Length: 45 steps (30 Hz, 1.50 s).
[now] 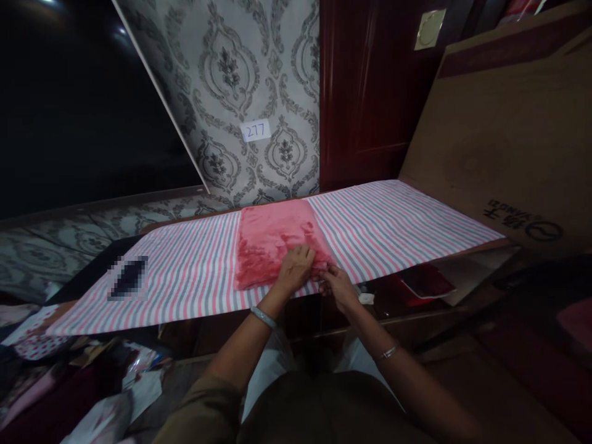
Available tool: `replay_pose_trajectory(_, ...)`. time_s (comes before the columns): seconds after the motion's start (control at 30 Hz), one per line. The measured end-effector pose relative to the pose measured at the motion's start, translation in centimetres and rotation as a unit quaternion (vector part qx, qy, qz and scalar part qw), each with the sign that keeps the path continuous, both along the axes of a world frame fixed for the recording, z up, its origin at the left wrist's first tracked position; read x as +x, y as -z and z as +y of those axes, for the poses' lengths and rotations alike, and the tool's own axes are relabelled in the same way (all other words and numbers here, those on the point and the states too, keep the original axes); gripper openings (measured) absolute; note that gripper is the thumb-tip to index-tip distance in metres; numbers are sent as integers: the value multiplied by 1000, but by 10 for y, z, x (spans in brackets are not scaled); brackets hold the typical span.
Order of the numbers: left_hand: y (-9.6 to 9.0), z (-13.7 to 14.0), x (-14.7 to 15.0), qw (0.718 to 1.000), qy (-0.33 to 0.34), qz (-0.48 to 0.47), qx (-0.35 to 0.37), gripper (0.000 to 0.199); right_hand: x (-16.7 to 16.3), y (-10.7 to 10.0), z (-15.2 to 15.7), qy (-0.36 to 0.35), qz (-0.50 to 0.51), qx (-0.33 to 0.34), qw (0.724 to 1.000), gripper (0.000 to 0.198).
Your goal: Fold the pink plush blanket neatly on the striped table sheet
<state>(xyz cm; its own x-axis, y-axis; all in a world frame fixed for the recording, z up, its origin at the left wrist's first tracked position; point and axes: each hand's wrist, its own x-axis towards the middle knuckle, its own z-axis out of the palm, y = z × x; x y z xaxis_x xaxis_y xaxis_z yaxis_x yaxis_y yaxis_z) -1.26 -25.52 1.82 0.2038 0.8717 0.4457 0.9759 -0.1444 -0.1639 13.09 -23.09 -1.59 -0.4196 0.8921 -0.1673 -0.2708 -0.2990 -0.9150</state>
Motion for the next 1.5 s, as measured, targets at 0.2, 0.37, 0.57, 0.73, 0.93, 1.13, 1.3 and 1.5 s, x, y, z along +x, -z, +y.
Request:
replay_pose_trajectory(0.2,12,-3,4,1000,18,-19,8,3,6,3,-1,-23,2,-26,999,32)
replay_pose_trajectory(0.37,6,-13,1,999,41,-31,5,14,3,-3,-2,7,-17,-27,999,33)
replay_pose_trajectory(0.57,-3,-15,1,999,23,-41,-23,17,-3,1,-1,29,-18,-19,999,36)
replay_pose_trajectory(0.73,4,-11,2,999,28,6,19,12,-5,5,2,74,-24,54,995,32)
replay_pose_trajectory(0.93,21,-18,-3,999,38,-1,24,17,-3,6,2,60,-37,6,997,24)
replay_pose_trajectory(1.13,21,-60,-31,994,10,-21,110,36,3,-6,1,46,-26,-48,997,21)
replay_pose_trajectory(1.3,22,-101,-72,989,-56,-11,139,37,2,-11,-1,50,-29,-66,996,23)
replay_pose_trajectory(1.5,24,-127,-109,984,-106,-35,137,27,-2,-7,-1,78,-25,-63,995,20)
